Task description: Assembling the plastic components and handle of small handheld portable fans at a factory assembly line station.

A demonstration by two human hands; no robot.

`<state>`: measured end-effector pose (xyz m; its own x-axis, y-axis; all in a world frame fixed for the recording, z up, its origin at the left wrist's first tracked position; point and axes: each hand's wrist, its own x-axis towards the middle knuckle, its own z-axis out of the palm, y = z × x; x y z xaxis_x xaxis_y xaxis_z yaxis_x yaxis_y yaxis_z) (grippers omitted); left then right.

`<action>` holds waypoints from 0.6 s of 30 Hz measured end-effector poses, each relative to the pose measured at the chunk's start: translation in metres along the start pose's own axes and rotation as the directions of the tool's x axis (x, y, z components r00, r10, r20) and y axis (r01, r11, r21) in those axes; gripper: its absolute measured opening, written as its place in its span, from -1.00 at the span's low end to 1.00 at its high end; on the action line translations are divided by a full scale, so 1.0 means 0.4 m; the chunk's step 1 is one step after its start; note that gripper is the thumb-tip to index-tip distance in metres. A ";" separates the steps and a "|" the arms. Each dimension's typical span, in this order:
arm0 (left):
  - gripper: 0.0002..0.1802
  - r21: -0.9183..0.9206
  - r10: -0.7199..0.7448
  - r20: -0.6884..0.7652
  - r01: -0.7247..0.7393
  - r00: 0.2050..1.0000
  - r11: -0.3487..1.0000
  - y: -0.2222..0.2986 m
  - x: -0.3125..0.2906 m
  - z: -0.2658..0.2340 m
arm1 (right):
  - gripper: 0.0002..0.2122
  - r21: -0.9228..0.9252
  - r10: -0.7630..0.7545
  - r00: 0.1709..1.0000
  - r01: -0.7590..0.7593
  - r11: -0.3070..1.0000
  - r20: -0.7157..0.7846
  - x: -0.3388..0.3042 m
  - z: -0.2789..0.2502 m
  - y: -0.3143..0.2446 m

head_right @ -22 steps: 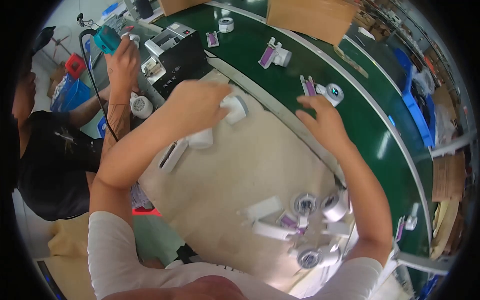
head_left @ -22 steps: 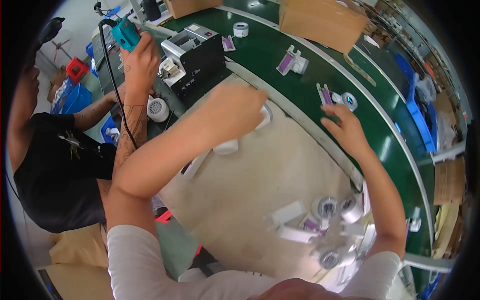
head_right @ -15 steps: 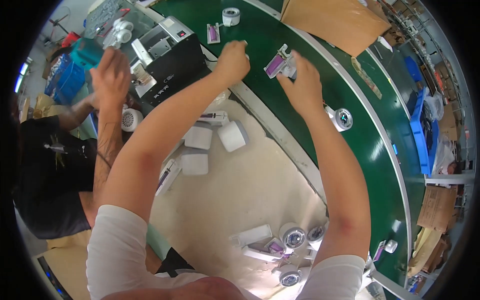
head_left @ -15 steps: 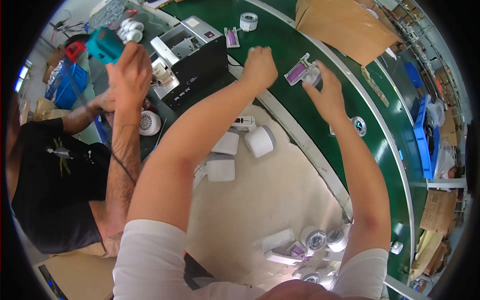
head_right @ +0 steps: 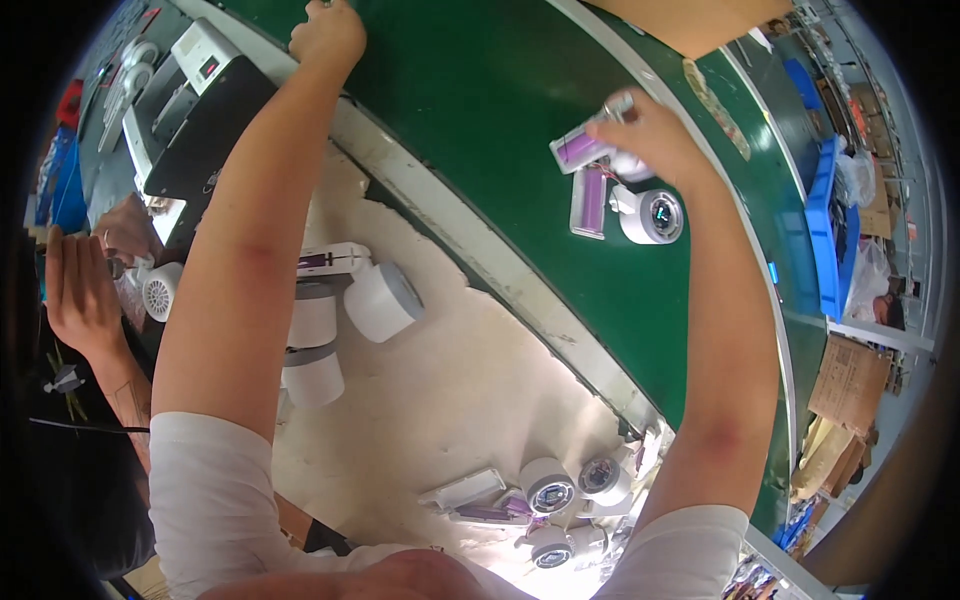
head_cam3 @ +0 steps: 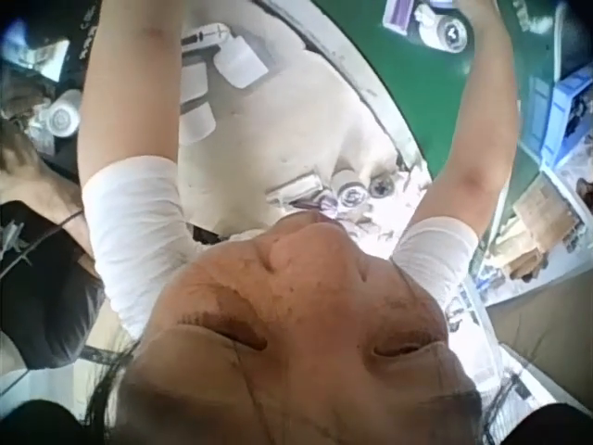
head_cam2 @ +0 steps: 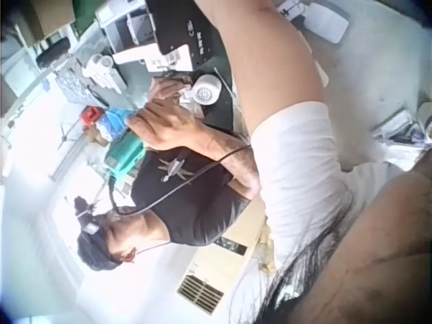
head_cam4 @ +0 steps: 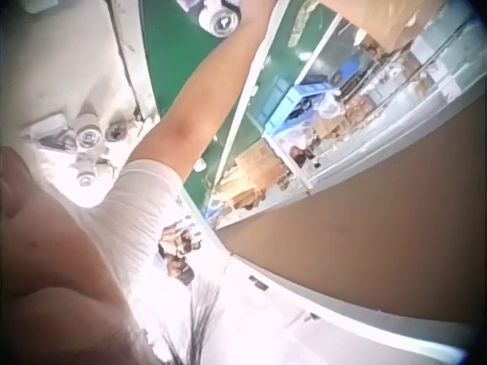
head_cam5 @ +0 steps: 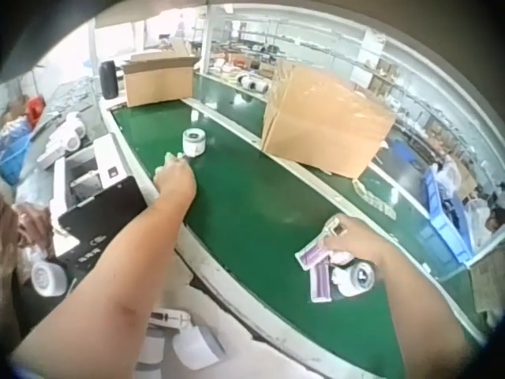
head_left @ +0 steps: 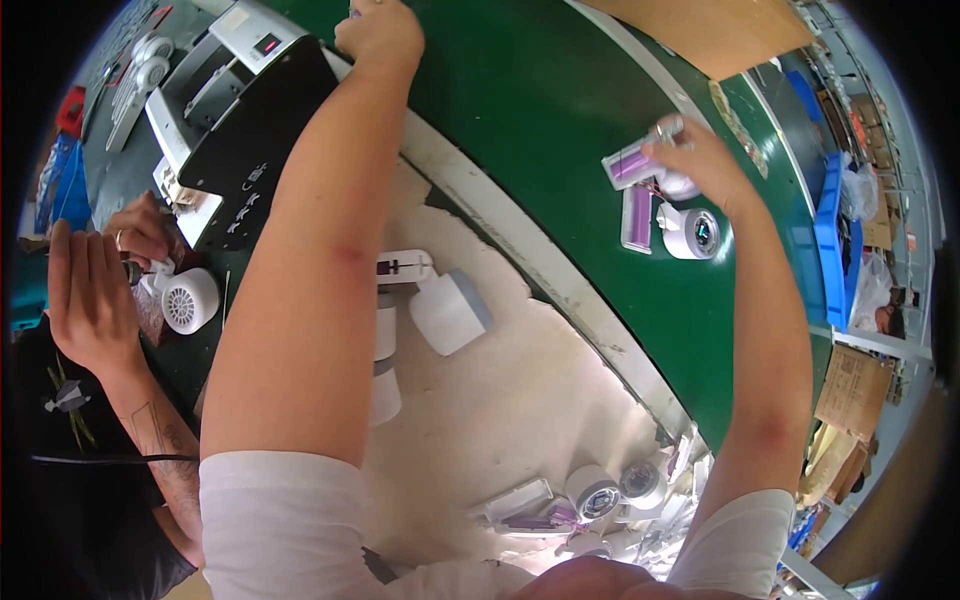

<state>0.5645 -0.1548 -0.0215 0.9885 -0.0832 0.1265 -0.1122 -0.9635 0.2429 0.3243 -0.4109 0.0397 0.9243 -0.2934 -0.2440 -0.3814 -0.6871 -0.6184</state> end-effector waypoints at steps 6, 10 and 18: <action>-0.58 -0.006 0.108 -0.030 -0.109 0.994 0.994 0.074 -0.073 0.024 | -0.53 0.190 0.177 0.984 -0.181 0.965 0.039 -0.235 0.022 0.100; -0.56 -0.649 0.079 0.290 0.135 0.954 0.749 0.183 -0.175 -0.048 | -0.58 0.213 0.192 0.977 -0.209 0.955 0.094 -0.380 0.076 0.075; -0.63 -0.749 0.716 0.339 0.636 0.610 -0.188 0.226 -0.511 -0.246 | -0.57 0.053 0.054 0.965 -0.070 0.996 0.258 -0.656 0.172 -0.010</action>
<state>0.3424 -0.1999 0.0694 0.5571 -0.8271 -0.0744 0.5734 0.3182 0.7549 0.0843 -0.2854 0.0547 0.8746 -0.1491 -0.4613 -0.4439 -0.6287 -0.6385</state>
